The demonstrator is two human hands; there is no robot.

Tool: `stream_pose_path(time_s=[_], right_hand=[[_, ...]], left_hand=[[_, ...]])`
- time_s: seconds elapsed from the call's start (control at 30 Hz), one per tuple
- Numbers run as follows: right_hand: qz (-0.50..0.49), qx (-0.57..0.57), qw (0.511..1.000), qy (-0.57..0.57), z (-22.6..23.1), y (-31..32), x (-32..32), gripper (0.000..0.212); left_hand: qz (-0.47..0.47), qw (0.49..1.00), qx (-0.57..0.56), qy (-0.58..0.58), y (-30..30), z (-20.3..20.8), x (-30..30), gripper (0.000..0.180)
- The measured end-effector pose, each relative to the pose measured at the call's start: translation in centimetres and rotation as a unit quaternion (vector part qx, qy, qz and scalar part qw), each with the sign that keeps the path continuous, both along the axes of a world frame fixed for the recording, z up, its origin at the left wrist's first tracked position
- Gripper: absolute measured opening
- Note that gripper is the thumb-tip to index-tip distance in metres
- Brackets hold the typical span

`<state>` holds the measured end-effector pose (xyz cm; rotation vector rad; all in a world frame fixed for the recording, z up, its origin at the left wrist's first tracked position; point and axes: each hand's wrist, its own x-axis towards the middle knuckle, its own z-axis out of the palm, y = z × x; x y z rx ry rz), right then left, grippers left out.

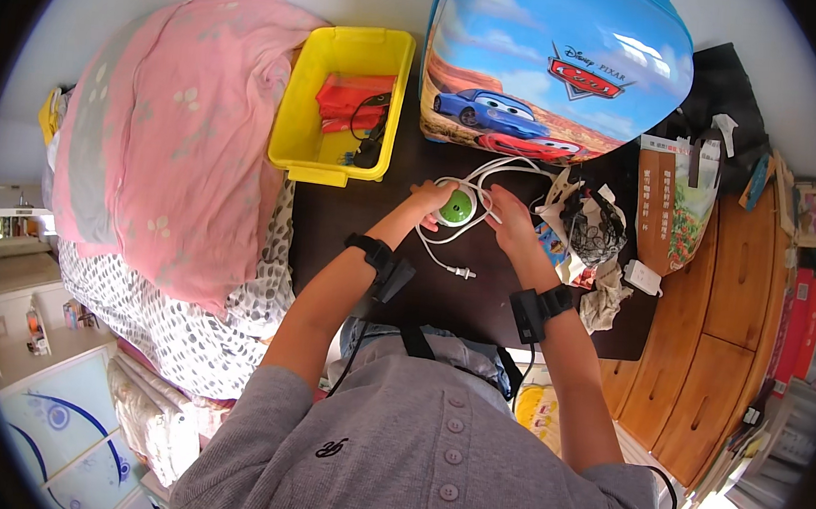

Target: The person wipes a table surface with a cloth, then organizes various items including a yellow plastic bin, a red drawstring bag, a green device with a cable, and a small box. They place these items into the yellow bin and wipe the inside of the bin with the cloth.

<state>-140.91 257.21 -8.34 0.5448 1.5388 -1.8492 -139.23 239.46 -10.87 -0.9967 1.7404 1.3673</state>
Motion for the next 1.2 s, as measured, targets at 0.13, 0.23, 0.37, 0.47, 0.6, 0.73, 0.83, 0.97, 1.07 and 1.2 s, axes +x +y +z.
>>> stream_pose_path(time_s=[0.13,0.23,0.37,0.47,0.6,0.73,0.83,0.97,1.07,1.2], right_hand=[[-0.023,0.050,0.997,0.061,1.6,0.2,0.6,0.034],[-0.029,0.090,0.985,0.145,4.6,-1.4,1.7,0.032],[0.020,-0.007,0.973,0.229,9.4,-3.3,2.3,0.025],[0.081,-0.022,0.961,0.265,12.8,-7.0,2.1,0.025],[0.131,-0.061,0.959,0.244,15.0,-13.1,0.3,0.026],[0.170,-0.035,0.955,0.242,13.5,-19.5,-3.0,0.031],[0.169,-0.002,0.975,0.144,11.4,-23.4,-5.3,0.035],[0.129,-0.007,0.991,0.047,9.0,-25.4,-7.4,0.037],[0.109,0.013,0.992,0.067,9.2,-26.0,-8.6,0.035],[0.075,0.018,0.991,0.105,10.1,-26.5,-9.9,0.033]], left_hand=[[0.041,0.999,-0.007,0.034,0.1,0.3,0.9,0.084],[-0.024,0.983,-0.153,0.100,-1.6,-2.2,2.2,0.083],[-0.238,0.890,-0.305,0.242,-2.8,7.0,5.8,0.069],[-0.268,0.901,-0.148,0.308,-5.9,14.3,6.2,0.053],[0.006,0.929,-0.022,0.370,-12.0,17.5,1.9,0.027],[0.213,0.922,0.040,0.321,-17.0,17.2,-4.3,0.025],[0.238,0.937,0.091,0.238,-20.2,13.0,-7.8,0.022],[0.110,0.979,-0.023,0.168,-21.7,8.8,-9.9,0.020],[-0.047,0.981,-0.133,0.134,-21.5,6.3,-11.1,0.019],[-0.188,0.957,-0.162,0.148,-21.2,3.7,-11.1,0.016]])
